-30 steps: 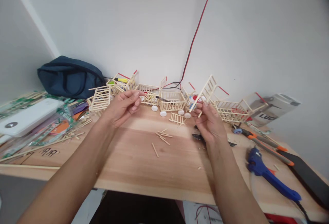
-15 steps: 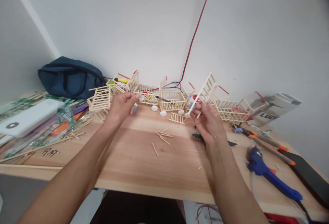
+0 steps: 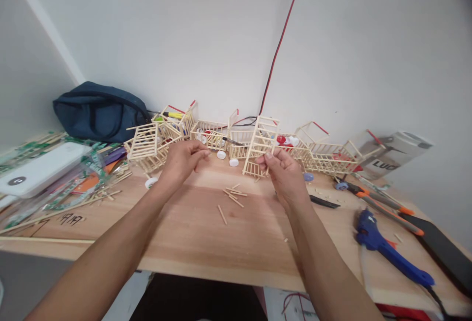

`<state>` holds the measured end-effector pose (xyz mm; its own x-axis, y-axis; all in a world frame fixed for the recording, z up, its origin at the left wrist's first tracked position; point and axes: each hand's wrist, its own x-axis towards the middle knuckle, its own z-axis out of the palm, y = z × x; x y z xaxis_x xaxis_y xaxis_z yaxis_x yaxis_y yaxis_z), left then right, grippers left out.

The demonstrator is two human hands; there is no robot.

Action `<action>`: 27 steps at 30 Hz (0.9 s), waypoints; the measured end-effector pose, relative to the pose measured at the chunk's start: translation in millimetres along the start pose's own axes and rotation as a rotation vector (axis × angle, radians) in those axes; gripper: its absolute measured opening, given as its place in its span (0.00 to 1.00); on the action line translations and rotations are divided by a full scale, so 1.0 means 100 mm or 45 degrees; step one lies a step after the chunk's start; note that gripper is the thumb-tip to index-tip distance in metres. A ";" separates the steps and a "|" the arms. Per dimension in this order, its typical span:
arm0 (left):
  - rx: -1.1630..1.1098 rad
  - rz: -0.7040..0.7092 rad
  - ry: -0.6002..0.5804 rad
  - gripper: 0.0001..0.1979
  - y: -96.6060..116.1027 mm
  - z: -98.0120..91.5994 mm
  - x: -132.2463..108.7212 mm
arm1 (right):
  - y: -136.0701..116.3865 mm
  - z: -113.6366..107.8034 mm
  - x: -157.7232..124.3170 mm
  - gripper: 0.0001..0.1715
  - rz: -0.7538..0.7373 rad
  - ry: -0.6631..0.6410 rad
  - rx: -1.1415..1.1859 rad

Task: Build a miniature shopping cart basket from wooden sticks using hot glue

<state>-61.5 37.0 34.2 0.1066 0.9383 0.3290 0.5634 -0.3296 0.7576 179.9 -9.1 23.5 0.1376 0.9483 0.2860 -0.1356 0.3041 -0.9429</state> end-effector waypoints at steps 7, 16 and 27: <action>0.165 0.146 0.273 0.23 -0.02 -0.02 -0.01 | 0.06 0.05 -0.02 0.15 0.055 -0.032 -0.162; 0.050 0.199 0.001 0.07 -0.13 0.06 0.06 | 0.09 0.11 -0.06 0.16 0.122 -0.118 -0.253; -0.220 0.077 -0.307 0.22 0.08 0.13 -0.06 | 0.11 0.11 -0.05 0.17 0.103 -0.057 -0.258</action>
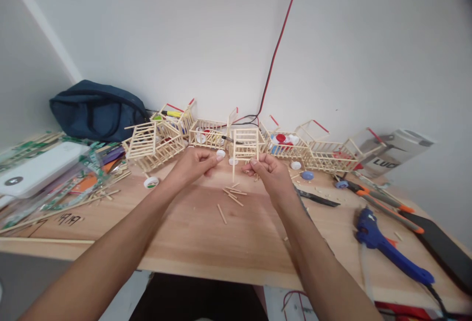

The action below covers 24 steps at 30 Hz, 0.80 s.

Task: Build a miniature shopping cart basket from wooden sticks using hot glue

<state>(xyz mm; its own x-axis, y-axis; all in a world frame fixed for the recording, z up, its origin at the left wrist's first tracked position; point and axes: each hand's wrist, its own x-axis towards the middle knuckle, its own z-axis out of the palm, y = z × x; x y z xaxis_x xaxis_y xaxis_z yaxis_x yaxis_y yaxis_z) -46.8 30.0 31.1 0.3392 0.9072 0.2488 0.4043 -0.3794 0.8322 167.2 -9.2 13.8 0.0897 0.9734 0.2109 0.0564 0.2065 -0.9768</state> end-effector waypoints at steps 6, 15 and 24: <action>-0.368 -0.141 -0.174 0.14 -0.01 0.15 -0.01 | 0.03 0.01 0.01 0.18 0.020 0.000 -0.009; -0.467 -0.130 -0.125 0.17 -0.05 0.33 -0.05 | 0.04 0.06 -0.01 0.14 -0.008 -0.037 -0.033; -0.285 -0.038 -0.139 0.17 -0.11 0.34 -0.05 | 0.11 0.08 -0.01 0.14 0.014 -0.046 -0.103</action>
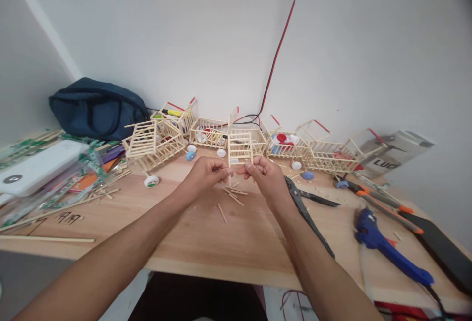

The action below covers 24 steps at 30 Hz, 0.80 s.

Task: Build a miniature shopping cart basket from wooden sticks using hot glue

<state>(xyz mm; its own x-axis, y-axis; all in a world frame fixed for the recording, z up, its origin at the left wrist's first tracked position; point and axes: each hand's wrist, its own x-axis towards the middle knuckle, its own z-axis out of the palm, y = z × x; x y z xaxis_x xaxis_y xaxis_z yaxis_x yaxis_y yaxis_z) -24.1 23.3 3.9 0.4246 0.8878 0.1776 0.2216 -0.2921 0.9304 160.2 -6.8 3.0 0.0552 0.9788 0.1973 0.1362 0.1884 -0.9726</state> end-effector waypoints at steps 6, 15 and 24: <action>0.017 -0.008 -0.021 0.17 -0.02 -0.01 0.00 | 0.03 0.00 0.00 0.15 0.009 -0.014 -0.039; -0.155 -0.072 0.019 0.16 0.00 0.03 0.00 | 0.01 0.02 0.01 0.16 0.029 0.011 0.000; -0.255 -0.117 0.034 0.17 0.01 0.05 -0.02 | 0.01 0.00 0.01 0.16 0.008 0.007 0.040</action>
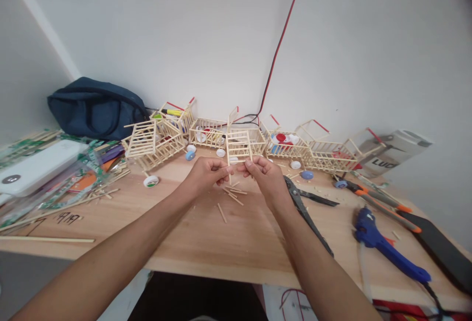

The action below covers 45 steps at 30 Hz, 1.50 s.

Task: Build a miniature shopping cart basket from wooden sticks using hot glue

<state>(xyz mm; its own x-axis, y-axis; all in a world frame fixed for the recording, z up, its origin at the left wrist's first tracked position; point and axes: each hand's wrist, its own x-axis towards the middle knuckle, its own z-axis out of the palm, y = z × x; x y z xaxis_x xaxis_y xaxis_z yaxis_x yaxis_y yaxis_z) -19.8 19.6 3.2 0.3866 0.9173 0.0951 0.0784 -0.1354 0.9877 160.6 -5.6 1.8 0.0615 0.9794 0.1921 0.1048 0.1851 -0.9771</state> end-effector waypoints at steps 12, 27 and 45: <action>-0.122 -0.118 0.002 0.19 0.08 -0.03 0.00 | 0.00 0.00 0.01 0.16 0.004 0.030 -0.005; -0.389 -0.310 -0.002 0.20 0.14 0.03 -0.03 | 0.06 0.06 -0.01 0.15 -0.034 -0.009 -0.053; -0.494 -0.292 -0.003 0.20 0.06 0.11 -0.04 | 0.06 0.08 -0.01 0.14 -0.027 0.007 -0.042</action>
<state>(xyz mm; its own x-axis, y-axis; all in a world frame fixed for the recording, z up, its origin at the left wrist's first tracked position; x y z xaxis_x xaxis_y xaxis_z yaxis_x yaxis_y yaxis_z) -11.1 10.9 7.7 0.4018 0.9062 -0.1317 -0.1880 0.2224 0.9566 153.0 -5.3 -4.7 0.0641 0.9748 0.2137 0.1385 0.2034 -0.9693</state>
